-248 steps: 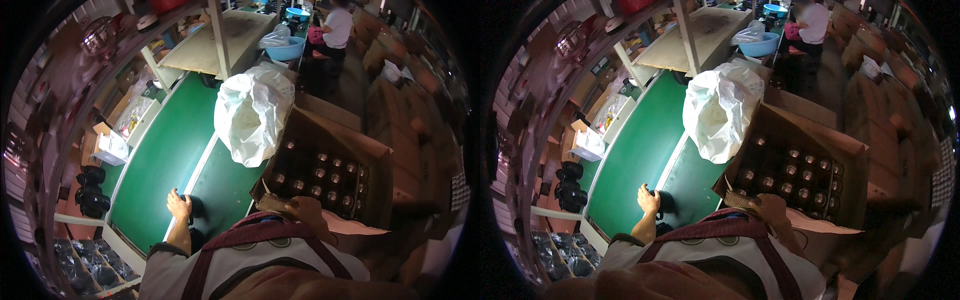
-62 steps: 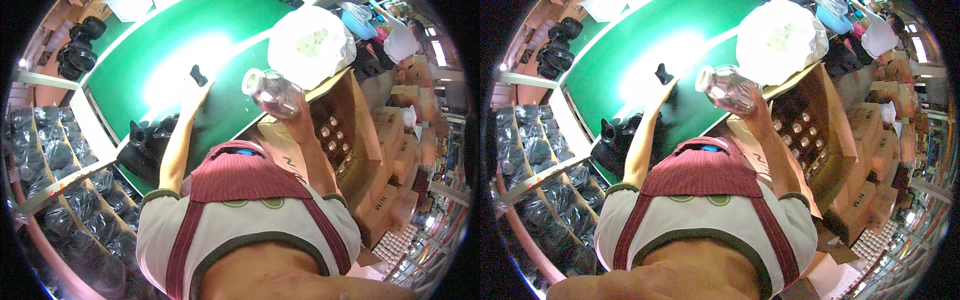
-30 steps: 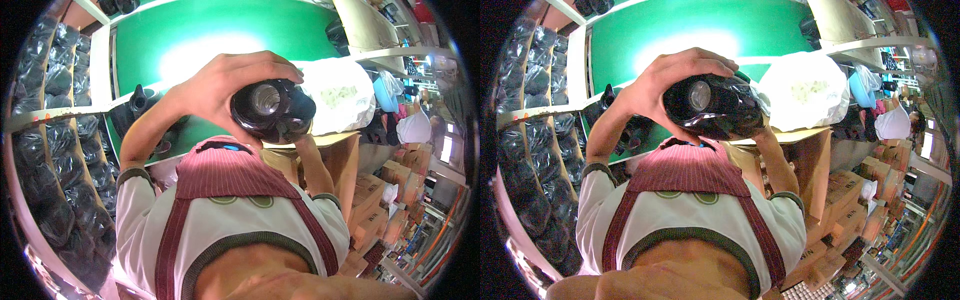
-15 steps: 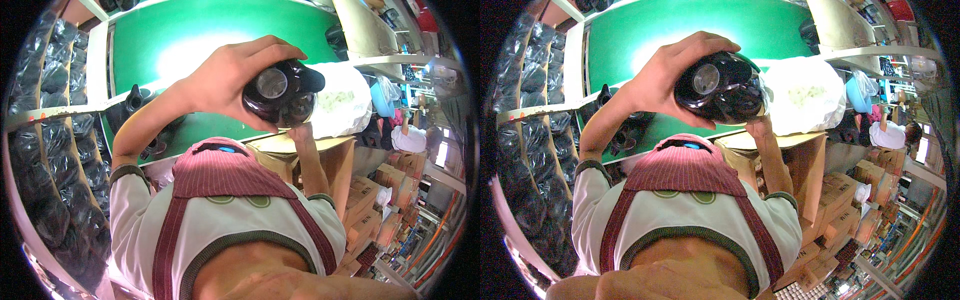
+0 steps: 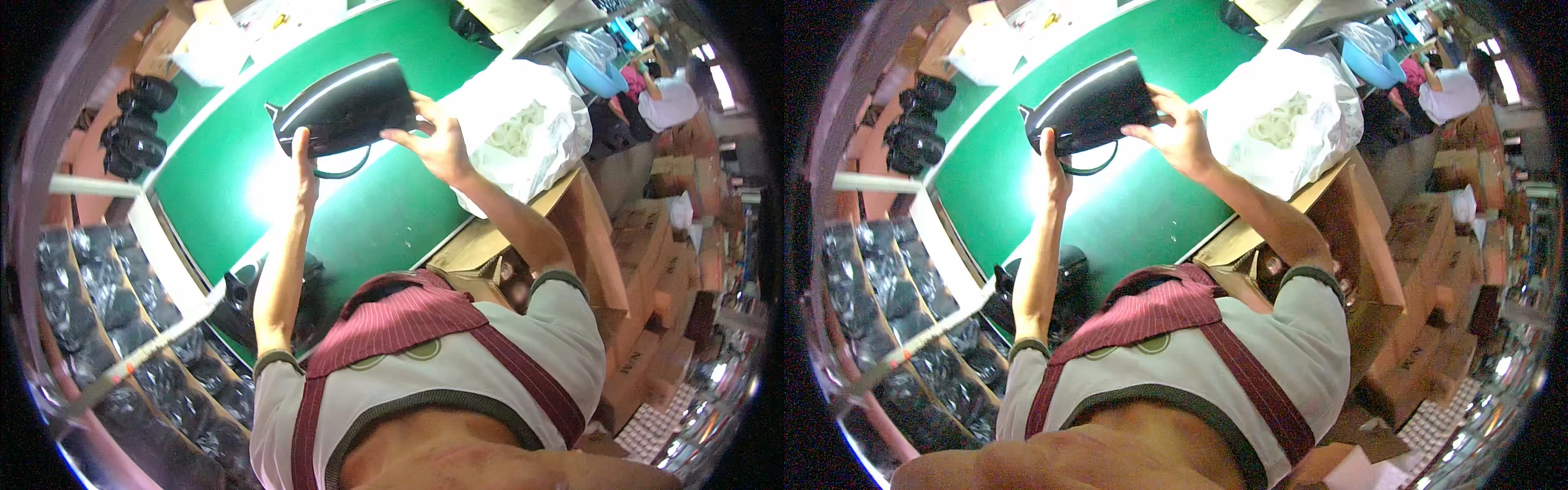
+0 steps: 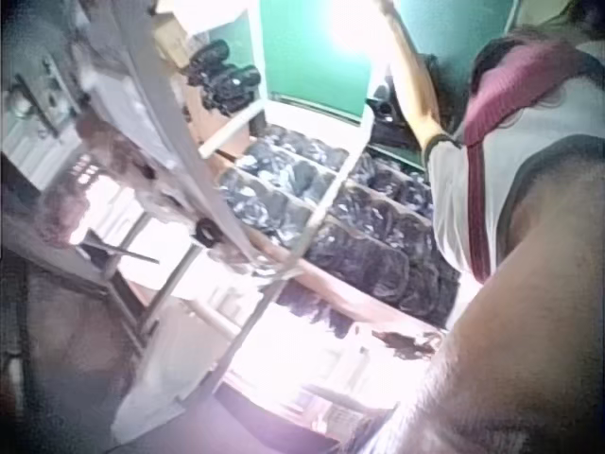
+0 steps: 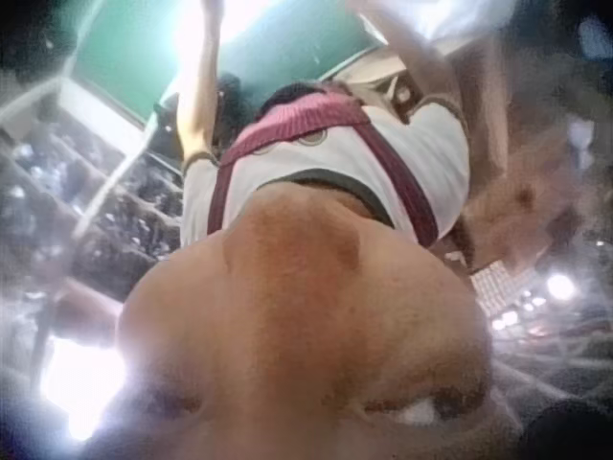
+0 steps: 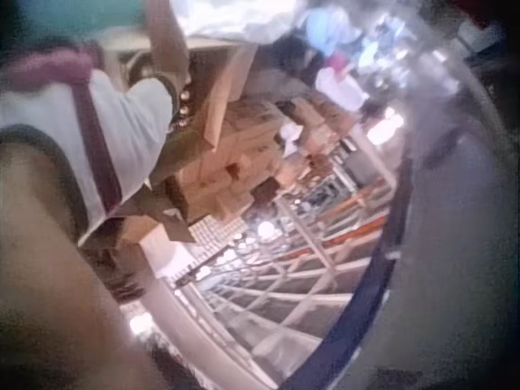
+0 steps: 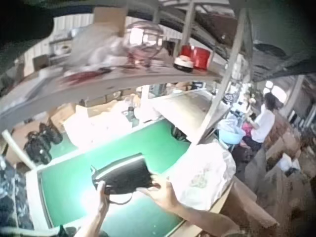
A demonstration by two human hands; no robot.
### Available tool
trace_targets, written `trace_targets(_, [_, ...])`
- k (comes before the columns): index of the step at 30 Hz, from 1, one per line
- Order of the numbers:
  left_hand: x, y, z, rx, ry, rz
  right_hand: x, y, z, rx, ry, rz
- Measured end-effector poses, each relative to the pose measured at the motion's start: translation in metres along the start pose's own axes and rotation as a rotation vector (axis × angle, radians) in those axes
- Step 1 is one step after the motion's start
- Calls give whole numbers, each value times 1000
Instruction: The person unpacks a cardboard box and repeatedly assembles black kettles by inserting glass inner pots into black outer shells. The person places the assembled kettles on a green workbench and continues the process with additional units.
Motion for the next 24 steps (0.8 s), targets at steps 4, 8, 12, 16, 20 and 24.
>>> trace_targets(4, [17,-70,-39,-65,-116,-324,-13,100,-84,62,91,252])
trace_targets(8, [34,-43,-16,-120,-380,-354,-71,245,-161,147,301,668])
trace_targets(12, [-1,-71,39,-383,-460,-125,-138,330,-208,407,556,888])
trace_targets(16, [-23,-91,85,-605,-434,-99,-203,366,-227,477,882,850])
trace_targets(20, [-7,-87,107,-786,-433,-79,-237,402,-237,438,901,1060])
trace_targets(24, [18,-90,104,-791,-527,-82,-267,425,-238,504,1015,460])
Point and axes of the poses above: each hand's wrist, its own z-axis away from the middle knuckle, its own x-axis out of the palm, y = z × x, the point moved 5 cm from there along -z, towards the middle knuckle, and after that the axes turned 5 degrees about -x, right-handed, at the moved point
